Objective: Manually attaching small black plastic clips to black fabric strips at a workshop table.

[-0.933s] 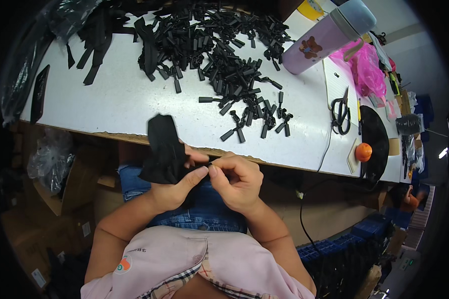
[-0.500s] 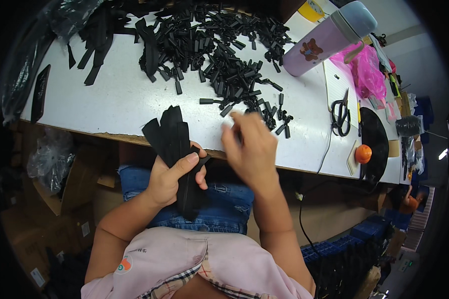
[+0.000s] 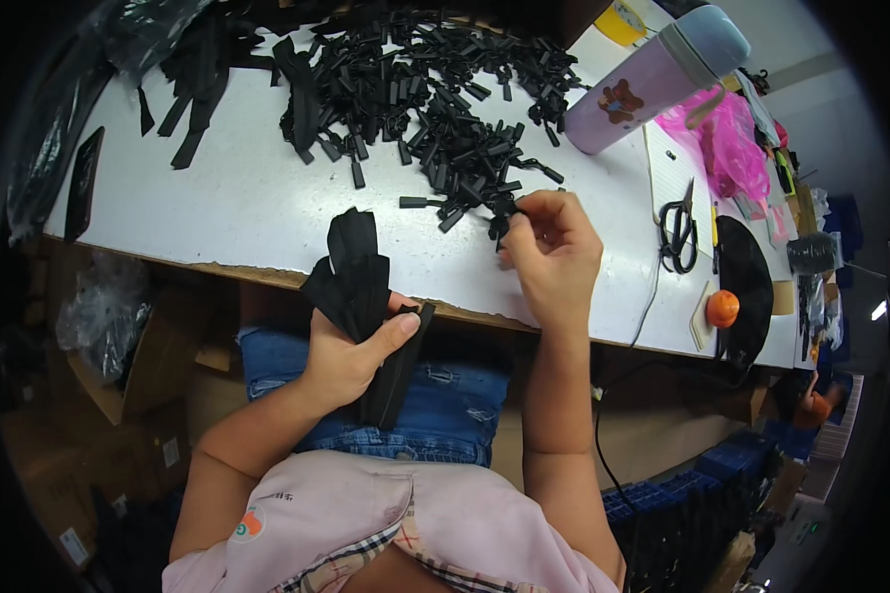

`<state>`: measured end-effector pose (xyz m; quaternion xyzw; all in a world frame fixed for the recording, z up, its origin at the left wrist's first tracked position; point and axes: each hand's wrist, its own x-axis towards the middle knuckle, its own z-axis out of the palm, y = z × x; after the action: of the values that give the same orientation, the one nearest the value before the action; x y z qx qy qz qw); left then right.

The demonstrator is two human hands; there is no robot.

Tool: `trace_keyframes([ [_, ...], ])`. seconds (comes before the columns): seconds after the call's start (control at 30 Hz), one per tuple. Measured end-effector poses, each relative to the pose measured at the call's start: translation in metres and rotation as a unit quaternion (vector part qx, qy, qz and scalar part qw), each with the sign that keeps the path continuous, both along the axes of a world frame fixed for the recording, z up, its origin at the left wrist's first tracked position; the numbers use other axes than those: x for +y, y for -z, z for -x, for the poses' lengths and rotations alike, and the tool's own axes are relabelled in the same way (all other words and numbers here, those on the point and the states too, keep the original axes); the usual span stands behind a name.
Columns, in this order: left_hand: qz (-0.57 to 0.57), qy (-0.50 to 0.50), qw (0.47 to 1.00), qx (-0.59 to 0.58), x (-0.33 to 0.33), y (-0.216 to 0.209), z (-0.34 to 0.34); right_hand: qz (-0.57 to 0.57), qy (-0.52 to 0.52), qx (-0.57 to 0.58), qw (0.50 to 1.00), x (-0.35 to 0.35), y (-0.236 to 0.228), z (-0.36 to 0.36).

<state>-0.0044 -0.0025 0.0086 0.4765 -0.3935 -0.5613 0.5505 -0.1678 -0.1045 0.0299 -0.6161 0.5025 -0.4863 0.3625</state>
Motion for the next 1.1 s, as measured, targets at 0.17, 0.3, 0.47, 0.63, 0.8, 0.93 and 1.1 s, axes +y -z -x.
trace_keyframes([
  [0.17,-0.052,0.019,0.998,0.001,0.001,-0.005,-0.003,-0.150,-0.128,-0.177,0.964,0.032,-0.001,-0.006],
  [0.3,0.054,0.013,0.998,-0.010,-0.002,-0.005,0.002,-0.030,-0.182,-0.093,0.978,0.057,0.004,-0.014],
  [0.47,0.062,0.034,0.997,-0.040,-0.001,0.006,-0.001,0.086,-0.222,-0.001,0.971,0.051,0.001,-0.012],
  [0.63,0.061,0.023,0.998,-0.017,0.001,0.003,-0.001,0.204,-0.231,0.052,0.950,0.053,0.006,-0.015],
  [0.8,0.099,-0.009,0.995,-0.007,0.001,-0.005,0.003,0.028,-0.152,-0.107,0.982,0.076,0.019,-0.025],
  [0.93,0.076,0.019,0.996,0.046,0.002,-0.007,0.000,-0.008,-0.155,-0.150,0.976,0.079,0.022,-0.028],
  [1.1,0.030,0.055,0.995,0.075,0.002,-0.008,-0.005,-0.163,-0.221,-0.295,0.915,0.074,0.020,-0.024],
])
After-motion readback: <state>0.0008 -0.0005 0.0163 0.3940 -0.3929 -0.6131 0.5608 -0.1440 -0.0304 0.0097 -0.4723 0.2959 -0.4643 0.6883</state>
